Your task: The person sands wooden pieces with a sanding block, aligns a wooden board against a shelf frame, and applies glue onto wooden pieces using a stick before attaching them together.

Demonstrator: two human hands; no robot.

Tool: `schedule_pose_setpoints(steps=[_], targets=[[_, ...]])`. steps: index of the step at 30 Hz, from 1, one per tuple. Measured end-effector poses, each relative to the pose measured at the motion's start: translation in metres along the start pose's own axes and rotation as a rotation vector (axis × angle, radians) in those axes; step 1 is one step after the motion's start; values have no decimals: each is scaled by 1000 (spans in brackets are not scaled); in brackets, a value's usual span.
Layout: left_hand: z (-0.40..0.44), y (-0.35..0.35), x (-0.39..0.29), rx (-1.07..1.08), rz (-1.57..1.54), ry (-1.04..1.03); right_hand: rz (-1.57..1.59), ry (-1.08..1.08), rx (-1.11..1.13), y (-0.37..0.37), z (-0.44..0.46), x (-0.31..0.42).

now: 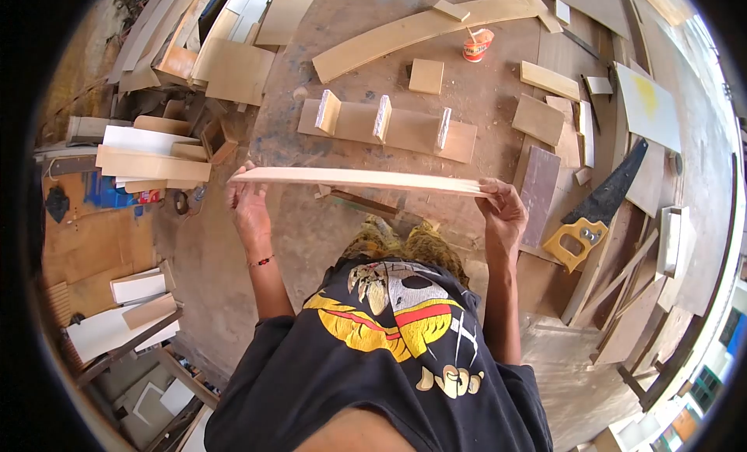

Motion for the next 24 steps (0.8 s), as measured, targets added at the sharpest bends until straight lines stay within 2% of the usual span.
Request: schedule_pose_setpoints(steps=[2,4,6,8,10,12,15,17,20,22,24], targets=[[4,-8,-9,71,-37,-81,28,14,-34,-12,-4,14],[11,-10,-16,110,-71,-101,-45,276,-127,-25,-9,34],[21,-9,-21,81,-161,-44,-86,312,-184,-31,-15,37],[35,-11,-28,122,-191,5,-49,265,-201,-40,-18,36],[53,-9,-31,287,-383,189,-48,244,-211,-46,-23,26],[76,7,-22,320,-371,219,-121,225,-235,-60,-29,23],[103,16,-15,336,-107,219,-183,242,-259,-80,-37,18],[111,7,-17,335,-71,216,-231,220,-294,-92,-41,17],[125,6,-14,367,-22,220,194,169,-289,-105,-49,12],[131,7,-8,415,-19,237,231,176,-330,-107,-49,4],[134,11,-1,426,98,356,116,54,-466,-109,-49,1]])
Point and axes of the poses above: each hand's wrist, its own z-axis towards the middle knuckle, its own y-axis out of the back of the hand, x = y × z, the point moved 2 cm from there along z, towards the middle knuckle
